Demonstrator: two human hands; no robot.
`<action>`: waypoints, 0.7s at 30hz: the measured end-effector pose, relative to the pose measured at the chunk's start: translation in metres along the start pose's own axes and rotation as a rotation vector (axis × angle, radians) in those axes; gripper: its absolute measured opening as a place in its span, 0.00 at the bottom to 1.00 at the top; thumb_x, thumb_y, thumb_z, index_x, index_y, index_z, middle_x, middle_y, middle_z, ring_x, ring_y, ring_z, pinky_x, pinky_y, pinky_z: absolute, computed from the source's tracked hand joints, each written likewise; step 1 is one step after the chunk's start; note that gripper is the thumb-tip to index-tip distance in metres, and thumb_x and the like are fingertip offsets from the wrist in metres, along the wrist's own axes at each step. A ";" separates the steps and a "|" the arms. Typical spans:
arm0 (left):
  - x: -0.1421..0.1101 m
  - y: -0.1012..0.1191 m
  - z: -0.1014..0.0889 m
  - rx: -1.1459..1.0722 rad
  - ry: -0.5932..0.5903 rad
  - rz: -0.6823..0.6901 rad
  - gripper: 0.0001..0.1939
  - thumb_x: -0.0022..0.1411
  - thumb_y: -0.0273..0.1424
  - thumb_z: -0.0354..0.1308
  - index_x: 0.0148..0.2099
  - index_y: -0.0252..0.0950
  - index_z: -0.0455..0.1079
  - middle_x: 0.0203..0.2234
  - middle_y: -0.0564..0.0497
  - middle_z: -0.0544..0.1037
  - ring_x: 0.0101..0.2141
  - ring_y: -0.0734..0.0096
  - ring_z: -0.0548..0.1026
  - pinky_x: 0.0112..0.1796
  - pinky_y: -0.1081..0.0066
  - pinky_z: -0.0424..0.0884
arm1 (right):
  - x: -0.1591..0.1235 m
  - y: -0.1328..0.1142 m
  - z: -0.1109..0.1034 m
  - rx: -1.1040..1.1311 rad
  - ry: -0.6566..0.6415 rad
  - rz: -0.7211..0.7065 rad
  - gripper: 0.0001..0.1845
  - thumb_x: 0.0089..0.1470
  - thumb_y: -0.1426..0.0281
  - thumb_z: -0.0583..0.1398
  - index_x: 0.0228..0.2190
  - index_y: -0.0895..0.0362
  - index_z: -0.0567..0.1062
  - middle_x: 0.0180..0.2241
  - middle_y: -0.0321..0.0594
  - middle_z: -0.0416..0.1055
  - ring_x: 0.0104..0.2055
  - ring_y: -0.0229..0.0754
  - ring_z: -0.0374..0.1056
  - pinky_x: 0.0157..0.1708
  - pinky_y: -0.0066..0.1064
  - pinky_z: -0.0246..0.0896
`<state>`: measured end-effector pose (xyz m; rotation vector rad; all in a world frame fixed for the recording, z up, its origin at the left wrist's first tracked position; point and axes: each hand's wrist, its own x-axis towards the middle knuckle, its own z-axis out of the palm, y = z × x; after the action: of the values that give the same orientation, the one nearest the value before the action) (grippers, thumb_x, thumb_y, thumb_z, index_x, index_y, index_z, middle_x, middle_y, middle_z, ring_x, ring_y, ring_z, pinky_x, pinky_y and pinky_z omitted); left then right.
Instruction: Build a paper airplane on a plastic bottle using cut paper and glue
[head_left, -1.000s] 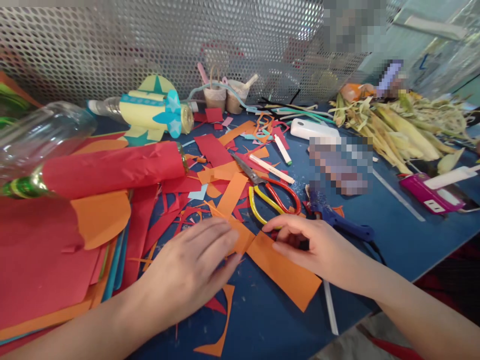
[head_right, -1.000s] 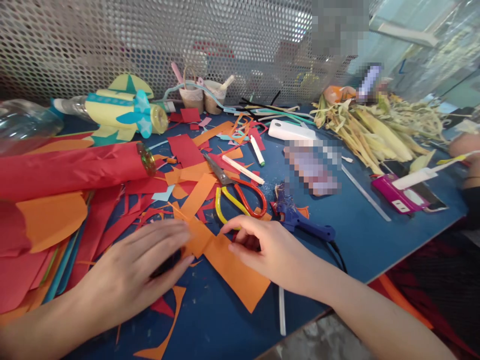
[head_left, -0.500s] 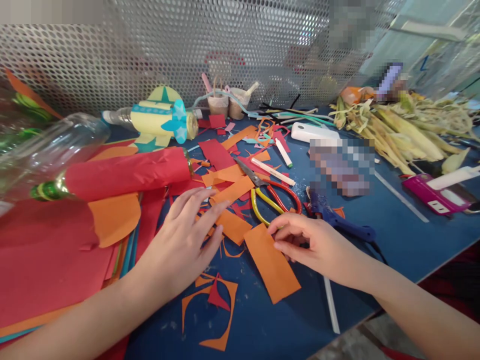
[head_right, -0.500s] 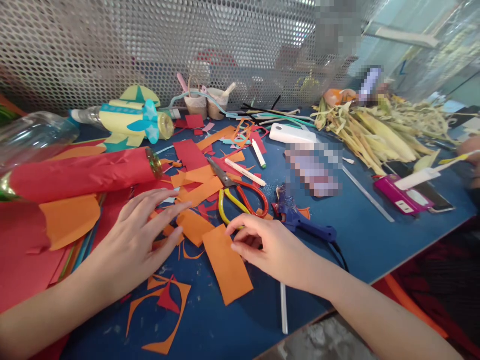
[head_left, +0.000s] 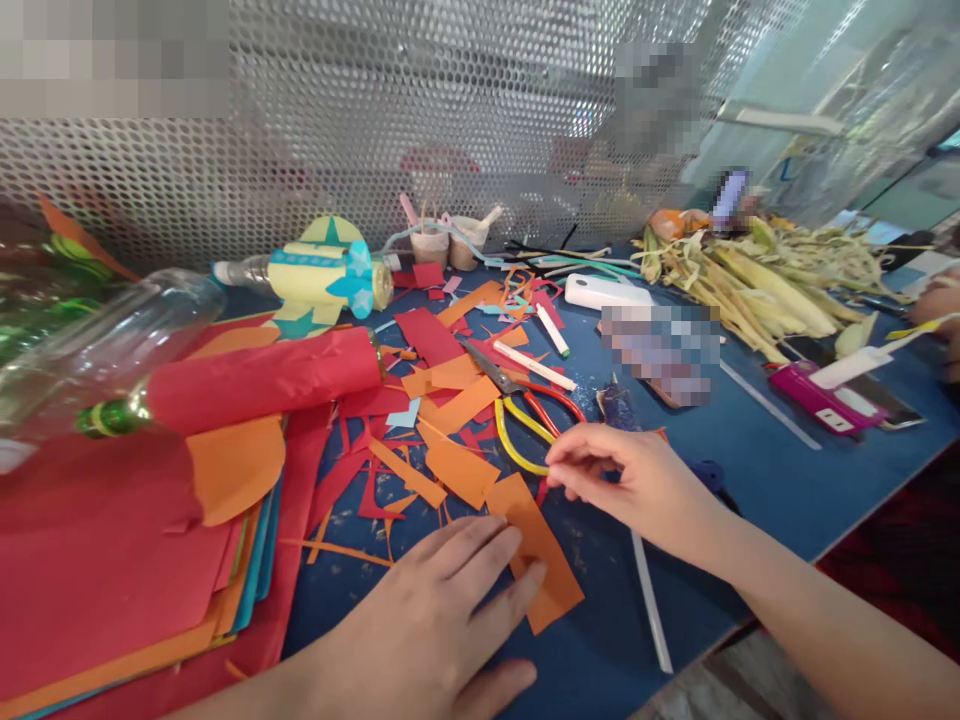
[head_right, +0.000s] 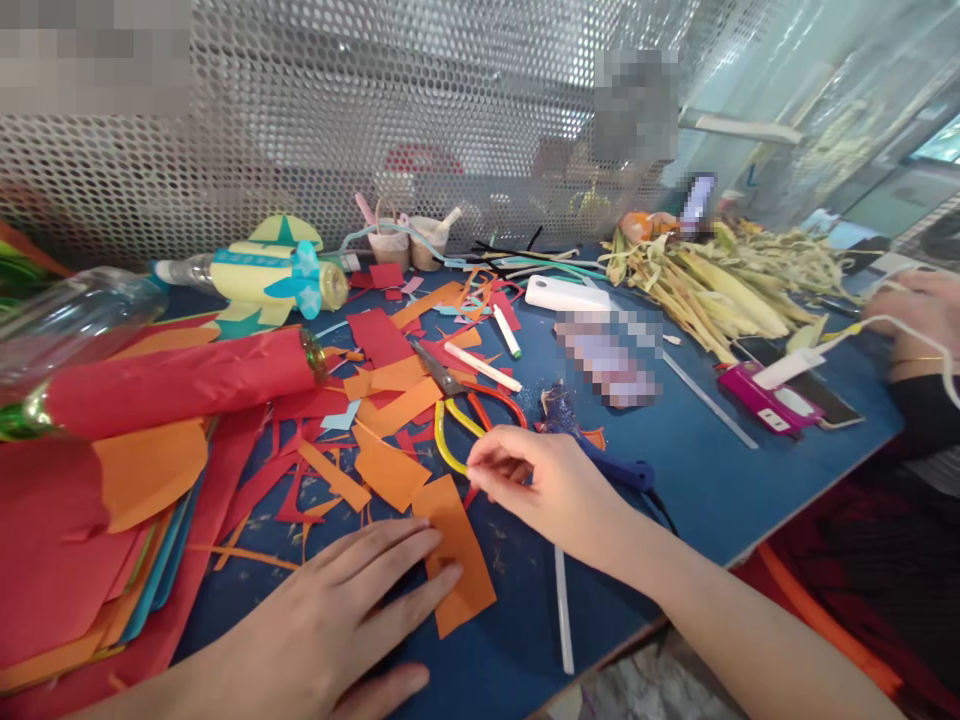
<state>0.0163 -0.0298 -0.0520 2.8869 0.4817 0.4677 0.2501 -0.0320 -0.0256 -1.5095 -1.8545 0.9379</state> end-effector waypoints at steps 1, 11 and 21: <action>0.000 0.000 0.000 0.003 0.004 0.000 0.22 0.63 0.41 0.53 0.55 0.37 0.67 0.49 0.43 0.76 0.49 0.54 0.73 0.46 0.57 0.74 | 0.001 -0.002 -0.004 -0.060 0.019 0.002 0.02 0.56 0.70 0.58 0.33 0.54 0.71 0.28 0.35 0.76 0.28 0.37 0.73 0.30 0.27 0.68; 0.000 0.000 0.001 -0.014 -0.007 0.003 0.20 0.62 0.37 0.54 0.54 0.36 0.68 0.47 0.40 0.75 0.49 0.52 0.72 0.47 0.51 0.72 | 0.083 0.003 -0.032 -0.840 0.085 -0.030 0.08 0.59 0.68 0.57 0.38 0.60 0.73 0.39 0.51 0.74 0.44 0.53 0.70 0.42 0.41 0.63; 0.003 0.001 -0.005 -0.030 -0.003 0.065 0.15 0.62 0.36 0.53 0.48 0.33 0.70 0.58 0.36 0.65 0.58 0.51 0.62 0.51 0.51 0.68 | 0.090 0.018 -0.027 -0.755 0.102 0.022 0.06 0.60 0.75 0.52 0.39 0.64 0.67 0.31 0.51 0.73 0.32 0.50 0.71 0.31 0.34 0.60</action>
<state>0.0181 -0.0293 -0.0460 2.8812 0.3783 0.4758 0.2635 0.0623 -0.0243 -1.9450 -2.2413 0.1337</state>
